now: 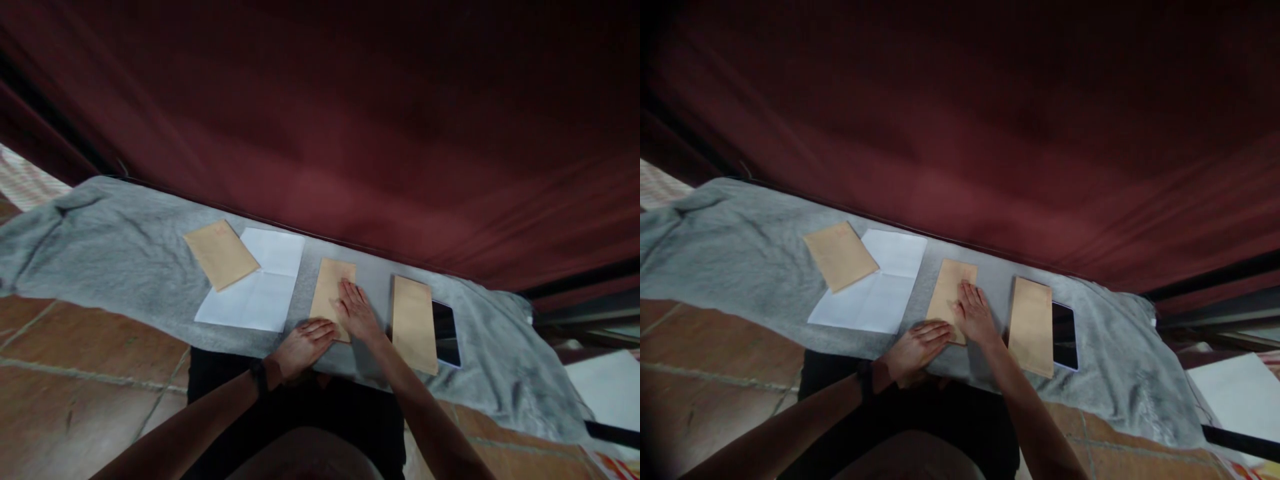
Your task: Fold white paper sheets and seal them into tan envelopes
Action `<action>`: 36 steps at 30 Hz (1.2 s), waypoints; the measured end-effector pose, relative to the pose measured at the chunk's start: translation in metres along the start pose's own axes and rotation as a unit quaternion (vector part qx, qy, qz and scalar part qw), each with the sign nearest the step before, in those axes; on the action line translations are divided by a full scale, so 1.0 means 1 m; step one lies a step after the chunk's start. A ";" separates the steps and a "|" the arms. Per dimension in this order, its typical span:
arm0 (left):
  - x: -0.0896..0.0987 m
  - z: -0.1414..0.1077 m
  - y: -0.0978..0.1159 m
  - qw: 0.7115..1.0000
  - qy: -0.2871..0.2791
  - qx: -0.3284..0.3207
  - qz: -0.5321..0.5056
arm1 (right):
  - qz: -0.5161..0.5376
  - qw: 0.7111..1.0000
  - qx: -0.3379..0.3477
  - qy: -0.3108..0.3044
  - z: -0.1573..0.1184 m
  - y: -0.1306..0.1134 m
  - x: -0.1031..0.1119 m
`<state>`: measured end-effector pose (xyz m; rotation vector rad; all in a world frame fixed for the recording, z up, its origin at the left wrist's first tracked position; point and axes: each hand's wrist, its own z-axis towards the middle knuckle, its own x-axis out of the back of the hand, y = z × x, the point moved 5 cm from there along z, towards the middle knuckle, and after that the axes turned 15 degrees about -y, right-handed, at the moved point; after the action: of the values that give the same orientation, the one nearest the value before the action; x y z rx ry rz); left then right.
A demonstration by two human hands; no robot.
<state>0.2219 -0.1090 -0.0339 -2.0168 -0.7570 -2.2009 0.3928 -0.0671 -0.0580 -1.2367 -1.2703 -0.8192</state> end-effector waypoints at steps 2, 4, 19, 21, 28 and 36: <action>-0.002 0.000 0.000 1.000 -0.002 0.000 -0.002 | 0.009 1.000 0.020 0.000 -0.015 -0.008 -0.002; -0.005 0.000 0.000 1.000 -0.006 -0.004 -0.002 | 0.015 0.999 0.042 -0.006 -0.030 -0.016 -0.003; -0.011 -0.002 -0.003 0.999 -0.009 0.025 0.019 | 0.010 0.999 -0.043 -0.024 0.026 0.023 0.018; -0.009 -0.002 -0.002 0.999 -0.015 0.030 0.019 | 0.011 0.998 -0.063 -0.025 0.033 0.026 0.020; -0.007 -0.004 -0.001 0.999 -0.020 0.029 0.012 | 0.003 0.998 -0.055 -0.021 0.023 0.019 0.011; -0.003 -0.003 0.001 0.999 -0.010 0.027 0.019 | 0.010 1.000 -0.022 -0.011 -0.021 -0.004 -0.002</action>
<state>0.2203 -0.1123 -0.0365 -2.0146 -0.7664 -2.1192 0.3933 -0.0886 -0.0563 -1.2936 -1.2608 -0.8247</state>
